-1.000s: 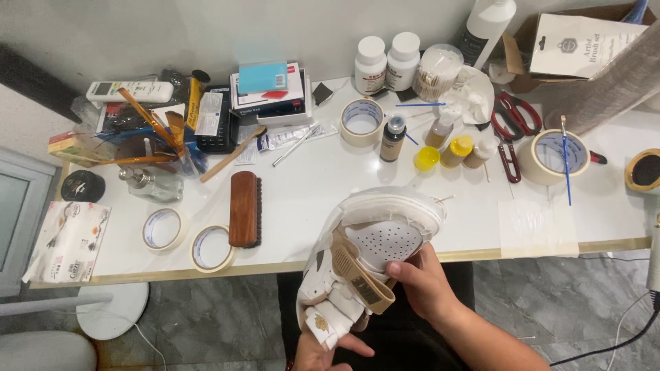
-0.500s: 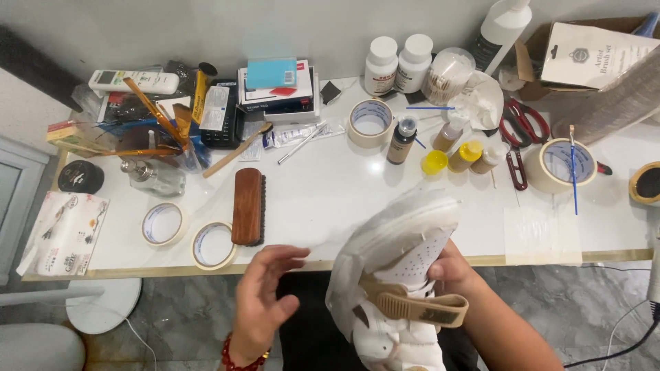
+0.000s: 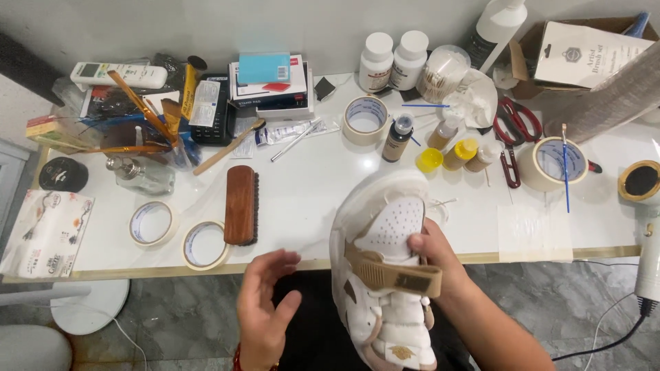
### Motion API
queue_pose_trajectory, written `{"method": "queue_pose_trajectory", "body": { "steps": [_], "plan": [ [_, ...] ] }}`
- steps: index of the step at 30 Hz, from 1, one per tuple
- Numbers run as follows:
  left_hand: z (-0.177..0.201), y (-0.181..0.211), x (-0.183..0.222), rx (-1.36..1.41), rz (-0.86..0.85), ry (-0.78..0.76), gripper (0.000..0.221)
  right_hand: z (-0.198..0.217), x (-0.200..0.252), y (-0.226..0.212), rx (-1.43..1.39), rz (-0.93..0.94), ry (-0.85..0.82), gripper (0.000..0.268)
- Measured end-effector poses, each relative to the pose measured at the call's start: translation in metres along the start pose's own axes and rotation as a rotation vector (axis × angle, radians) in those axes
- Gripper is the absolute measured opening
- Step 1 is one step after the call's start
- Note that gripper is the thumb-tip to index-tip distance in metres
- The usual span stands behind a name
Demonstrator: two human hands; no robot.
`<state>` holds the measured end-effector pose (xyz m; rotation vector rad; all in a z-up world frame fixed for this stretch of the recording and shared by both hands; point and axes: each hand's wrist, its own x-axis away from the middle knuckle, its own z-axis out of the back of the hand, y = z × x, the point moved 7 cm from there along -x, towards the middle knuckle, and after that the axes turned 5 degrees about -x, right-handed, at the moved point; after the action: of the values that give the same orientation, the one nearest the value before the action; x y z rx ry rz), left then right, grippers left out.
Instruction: The person holds a sneaker and paints its midsole edge with a small paintbrush, dipping the brush into a small dish of paint. They periodically dry the painted areas with a handheld heat gun, rotating the shoe to reach different sections of the sole.
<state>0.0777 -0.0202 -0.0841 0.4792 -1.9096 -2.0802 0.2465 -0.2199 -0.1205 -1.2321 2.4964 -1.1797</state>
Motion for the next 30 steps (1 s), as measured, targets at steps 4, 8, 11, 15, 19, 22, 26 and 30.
{"method": "queue_pose_trajectory", "body": {
  "steps": [4,8,11,15,19,22,26,30],
  "plan": [
    [0.023,0.007,0.046,-0.151,-0.179,0.231,0.037,0.008,-0.011,0.002,-0.071,-0.007,0.189,0.073],
    [0.021,0.016,0.069,-0.155,-0.310,0.152,0.029,0.002,-0.017,-0.001,-0.133,-0.056,0.354,0.063],
    [0.004,0.048,0.078,-0.168,-0.474,-0.011,0.025,-0.005,-0.020,-0.003,-0.141,-0.039,0.368,0.055],
    [-0.021,0.094,0.074,-0.283,-0.649,-0.074,0.018,-0.018,-0.025,-0.001,-0.229,-0.039,0.246,0.057],
    [-0.034,0.125,0.072,-0.378,-0.846,-0.089,0.022,-0.025,-0.021,0.002,-0.288,-0.033,0.227,0.060],
    [-0.039,0.103,0.069,-0.432,-0.522,-0.256,0.043,-0.026,-0.010,0.000,-0.184,0.077,0.200,0.061],
    [-0.054,0.004,0.058,-0.445,-0.209,-0.508,0.077,-0.030,0.024,-0.001,0.008,0.307,0.190,0.068],
    [-0.047,-0.231,0.141,0.292,0.133,-0.405,0.094,-0.021,0.044,0.013,0.263,0.493,0.060,0.083]
  ]
}}
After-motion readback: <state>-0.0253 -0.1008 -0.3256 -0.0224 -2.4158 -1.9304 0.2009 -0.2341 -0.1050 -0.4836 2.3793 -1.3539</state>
